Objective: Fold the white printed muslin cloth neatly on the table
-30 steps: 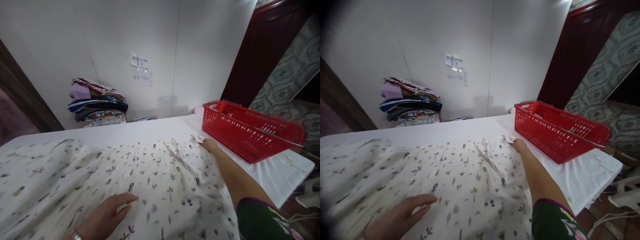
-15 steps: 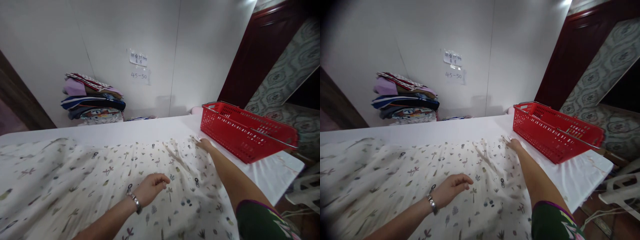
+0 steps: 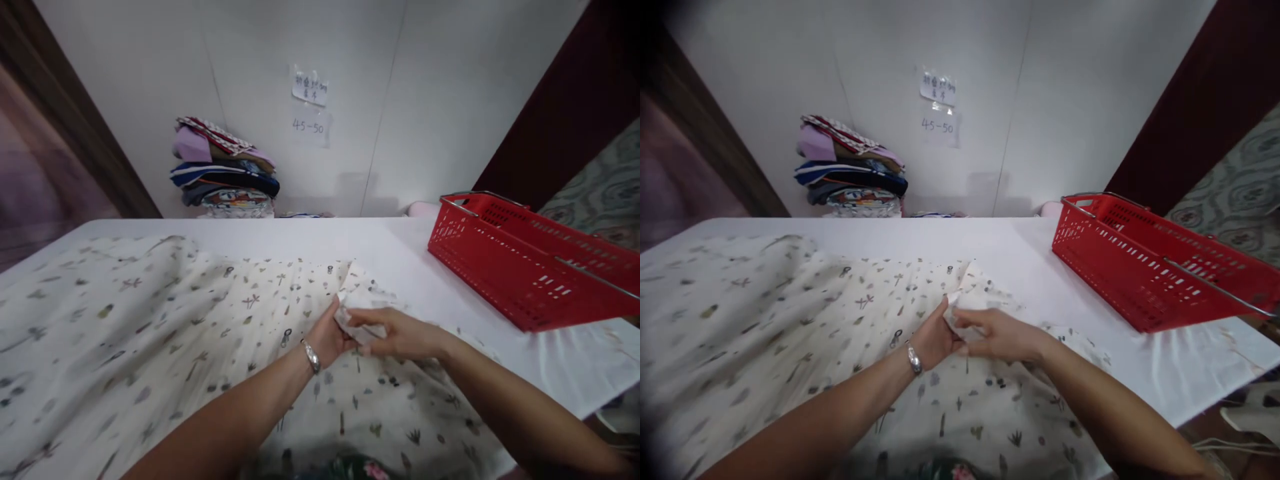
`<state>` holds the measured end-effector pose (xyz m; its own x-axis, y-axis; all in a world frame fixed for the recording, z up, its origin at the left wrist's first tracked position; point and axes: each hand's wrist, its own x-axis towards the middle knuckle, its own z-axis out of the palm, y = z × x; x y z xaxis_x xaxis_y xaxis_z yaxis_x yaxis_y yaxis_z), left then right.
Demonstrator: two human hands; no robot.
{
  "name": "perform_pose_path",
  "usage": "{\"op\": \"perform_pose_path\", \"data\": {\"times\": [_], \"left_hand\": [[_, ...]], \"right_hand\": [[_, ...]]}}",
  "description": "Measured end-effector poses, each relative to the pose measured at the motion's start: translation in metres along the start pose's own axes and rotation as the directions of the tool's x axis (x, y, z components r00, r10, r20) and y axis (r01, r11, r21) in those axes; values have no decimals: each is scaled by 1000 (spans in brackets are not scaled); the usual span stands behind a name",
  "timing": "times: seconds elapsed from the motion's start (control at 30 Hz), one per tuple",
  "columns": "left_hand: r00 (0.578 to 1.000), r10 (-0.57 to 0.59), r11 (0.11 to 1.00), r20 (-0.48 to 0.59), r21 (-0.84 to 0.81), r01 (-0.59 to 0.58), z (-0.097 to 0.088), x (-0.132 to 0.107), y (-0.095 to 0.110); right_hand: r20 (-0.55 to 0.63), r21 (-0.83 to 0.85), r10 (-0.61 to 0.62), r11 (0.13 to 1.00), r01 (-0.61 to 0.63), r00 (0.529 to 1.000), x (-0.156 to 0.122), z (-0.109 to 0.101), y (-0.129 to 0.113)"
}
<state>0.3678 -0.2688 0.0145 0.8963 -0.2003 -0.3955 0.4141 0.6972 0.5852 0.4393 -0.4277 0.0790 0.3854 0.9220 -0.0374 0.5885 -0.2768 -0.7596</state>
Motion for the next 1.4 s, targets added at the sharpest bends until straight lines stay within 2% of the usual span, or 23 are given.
{"op": "perform_pose_path", "data": {"times": [0.03, 0.1, 0.2, 0.27, 0.37, 0.47, 0.57, 0.7, 0.83, 1.0, 1.07, 1.13, 1.17, 1.2, 1.23, 1.3, 1.33, 1.37, 1.4], "left_hand": [[999, -15, 998, -29, -62, 13, -2, 0, -3], [992, -30, 992, -126, -126, 14, -8, -3, -8], [970, -36, 993, -241, -119, 7, -11, -6, -13], [957, -34, 996, -290, -85, 10, -9, -4, -15], [937, -22, 999, -348, -33, 11, -5, 1, -18], [926, 5, 1000, -378, 7, -2, -2, 5, -20], [919, 28, 999, -393, 39, -14, -3, 5, -21], [918, 64, 997, -390, 68, -41, -4, 2, -21], [920, 94, 995, -382, 74, -71, -3, 0, -20], [924, 123, 992, -363, 80, -101, 0, -6, -16], [926, 135, 990, -352, 85, -112, 0, -8, -15], [927, 142, 989, -347, 92, -117, 0, -9, -15], [927, 145, 988, -346, 97, -118, 1, -9, -16], [927, 149, 987, -346, 103, -120, 2, -10, -16], [926, 155, 986, -344, 109, -124, 3, -11, -16], [925, 173, 983, -337, 122, -139, 7, -15, -13], [925, 183, 981, -332, 126, -149, 10, -17, -11], [925, 195, 978, -325, 134, -159, 13, -20, -8], [926, 209, 974, -315, 148, -170, 16, -24, -5]], "right_hand": [[-78, 23, 39, 999, -37, 996, -3, -1, 6], [-296, 25, 172, 985, -173, 940, -4, -9, 29], [-422, -68, 269, 943, -326, 866, 3, -22, 69], [-404, -213, 319, 879, -427, 857, 11, -25, 85], [-305, -352, 410, 790, -501, 860, 26, -23, 91], [-273, -355, 463, 766, -536, 843, 43, -25, 90], [-240, -326, 535, 742, -587, 810, 56, -35, 89], [-101, -289, 562, 773, -565, 821, 65, -44, 87], [-33, -287, 519, 814, -505, 854, 67, -33, 80], [-123, -205, 381, 894, -399, 916, 59, -23, 68], [-176, -161, 343, 915, -371, 923, 54, -29, 62], [-277, -56, 302, 942, -330, 912, 49, -42, 55], [-365, 0, 269, 957, -289, 891, 46, -52, 50], [-478, 30, 221, 971, -235, 850, 42, -64, 44], [-605, 14, 151, 984, -179, 782, 38, -76, 36], [-807, -169, -51, 975, -146, 589, 27, -99, 16], [-848, -285, -162, 942, -177, 504, 21, -107, 5], [-854, -382, -254, 899, -216, 454, 15, -112, -7], [-833, -458, -322, 858, -233, 450, 9, -111, -18]]}}
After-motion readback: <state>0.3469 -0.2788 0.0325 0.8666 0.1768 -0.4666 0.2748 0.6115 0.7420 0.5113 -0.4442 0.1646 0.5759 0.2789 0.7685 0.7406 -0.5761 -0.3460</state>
